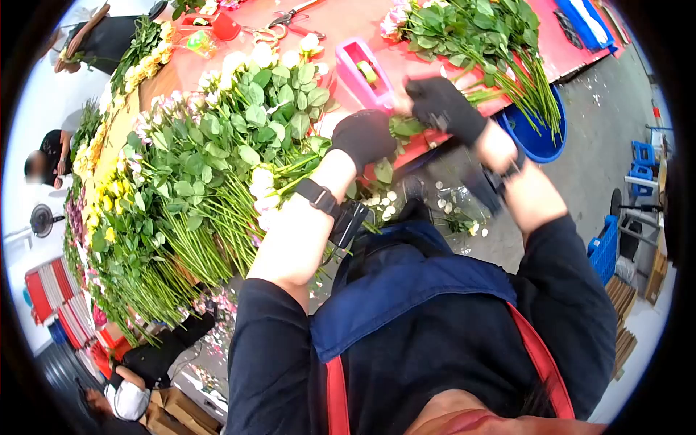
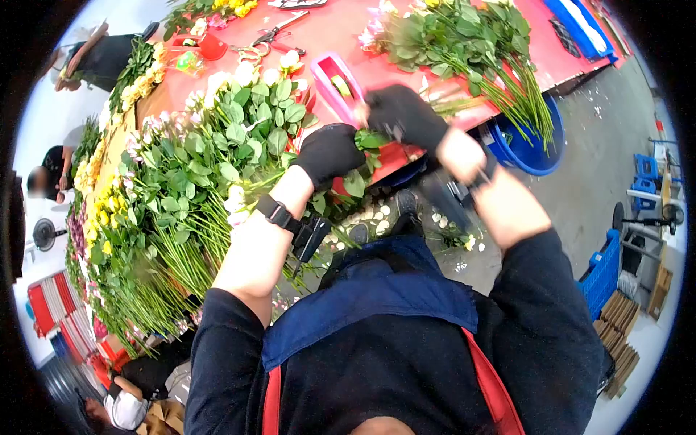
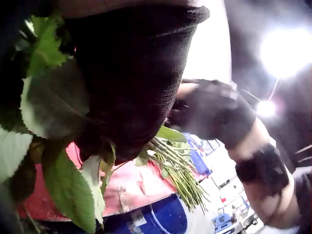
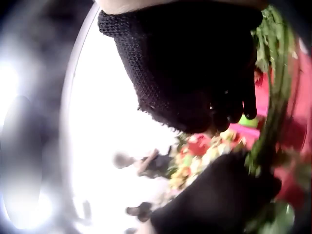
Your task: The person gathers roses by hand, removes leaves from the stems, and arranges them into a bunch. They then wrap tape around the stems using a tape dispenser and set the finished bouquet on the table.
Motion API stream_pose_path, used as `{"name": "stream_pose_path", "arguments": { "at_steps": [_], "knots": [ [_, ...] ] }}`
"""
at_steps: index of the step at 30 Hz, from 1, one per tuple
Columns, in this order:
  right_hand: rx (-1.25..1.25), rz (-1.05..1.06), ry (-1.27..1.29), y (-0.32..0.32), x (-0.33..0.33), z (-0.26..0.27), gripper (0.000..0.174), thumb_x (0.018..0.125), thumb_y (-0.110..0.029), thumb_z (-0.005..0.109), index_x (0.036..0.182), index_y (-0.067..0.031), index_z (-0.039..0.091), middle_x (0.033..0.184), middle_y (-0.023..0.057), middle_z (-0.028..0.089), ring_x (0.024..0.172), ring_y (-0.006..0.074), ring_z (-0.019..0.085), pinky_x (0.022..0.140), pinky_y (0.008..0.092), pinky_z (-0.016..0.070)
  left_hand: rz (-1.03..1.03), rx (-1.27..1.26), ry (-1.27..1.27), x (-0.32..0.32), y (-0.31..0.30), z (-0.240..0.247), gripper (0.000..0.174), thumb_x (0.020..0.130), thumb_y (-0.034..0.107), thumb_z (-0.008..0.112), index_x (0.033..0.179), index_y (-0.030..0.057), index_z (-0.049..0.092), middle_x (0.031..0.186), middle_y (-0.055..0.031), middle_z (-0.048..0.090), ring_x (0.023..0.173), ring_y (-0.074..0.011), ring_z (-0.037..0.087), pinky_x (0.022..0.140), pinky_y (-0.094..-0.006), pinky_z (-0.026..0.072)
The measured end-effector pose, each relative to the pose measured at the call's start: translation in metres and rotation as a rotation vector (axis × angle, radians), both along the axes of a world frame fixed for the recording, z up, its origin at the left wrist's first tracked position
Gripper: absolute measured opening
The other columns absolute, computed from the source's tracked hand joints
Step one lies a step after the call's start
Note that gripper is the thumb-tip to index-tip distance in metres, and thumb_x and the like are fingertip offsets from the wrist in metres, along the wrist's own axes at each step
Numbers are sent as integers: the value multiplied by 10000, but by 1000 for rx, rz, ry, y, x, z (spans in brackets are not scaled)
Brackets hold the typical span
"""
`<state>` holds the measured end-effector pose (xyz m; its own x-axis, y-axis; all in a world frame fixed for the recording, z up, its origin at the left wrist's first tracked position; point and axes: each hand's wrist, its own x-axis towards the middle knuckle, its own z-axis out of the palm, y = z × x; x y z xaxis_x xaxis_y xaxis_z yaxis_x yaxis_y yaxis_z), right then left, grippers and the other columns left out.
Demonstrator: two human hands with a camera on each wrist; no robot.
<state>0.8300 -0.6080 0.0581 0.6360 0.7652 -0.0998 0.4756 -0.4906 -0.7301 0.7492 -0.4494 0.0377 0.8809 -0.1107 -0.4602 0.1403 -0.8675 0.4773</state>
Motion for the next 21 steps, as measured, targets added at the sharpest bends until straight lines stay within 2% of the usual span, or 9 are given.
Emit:
{"name": "stream_pose_path", "arguments": {
  "at_steps": [3,6,7,9,11,14,17,19,21],
  "knots": [
    [-32,-79,236,-43,-44,5,234,865,-214,605,899,10,662,812,136,670,744,208,635,720,327,486,-46,-253,-81,15,13,-4,315,710,319,666,878,55,702,870,-168,683,823,-294,671,750,-380,514],
    [301,-111,314,-62,-37,-50,188,842,-140,628,936,21,650,869,83,672,822,156,622,772,304,484,-52,-581,218,10,1,39,450,688,331,789,1034,58,696,874,-99,697,803,-136,637,751,-320,483],
    [435,-197,500,-64,-35,-59,183,832,-107,637,964,20,642,914,65,669,864,136,613,798,291,482,23,-635,188,4,-8,32,485,688,417,769,999,50,699,869,-146,688,827,-200,649,769,-340,481],
    [602,42,768,-62,-12,-65,245,824,-118,660,1035,1,622,963,62,646,908,121,590,816,277,475,59,-290,91,-2,-20,34,511,704,505,715,928,46,701,834,-188,665,813,-295,643,770,-379,481],
    [656,-70,1049,-62,1,-71,334,797,-119,694,1105,-24,605,1039,60,610,886,126,577,818,256,474,29,-36,-212,-16,-34,41,529,701,554,695,813,39,657,741,-193,627,771,-337,631,703,-431,482],
    [543,52,47,-40,28,-53,442,829,-88,627,1264,-92,548,1216,95,591,1103,186,572,890,312,493,70,0,-386,-32,-51,41,418,711,476,723,797,75,646,678,-128,620,645,-312,625,582,-408,485],
    [481,449,-379,-37,43,-99,339,787,-150,661,1121,-122,609,1186,82,617,1045,260,594,878,375,466,109,69,-402,-35,-62,51,396,705,452,729,825,84,647,660,-125,613,645,-306,631,577,-408,486],
    [283,467,-471,-55,32,-108,295,775,-187,671,1057,-113,623,1187,84,618,1055,250,595,891,369,462,164,175,-396,-36,-62,47,389,705,443,733,816,87,625,659,-136,612,630,-314,631,566,-414,487],
    [450,199,11,-60,7,-131,349,777,-205,688,1101,-86,638,1099,112,651,975,271,616,857,393,472,233,303,-274,-30,-60,49,387,707,444,732,796,87,610,661,-142,612,621,-322,629,560,-416,487]
  ]
}}
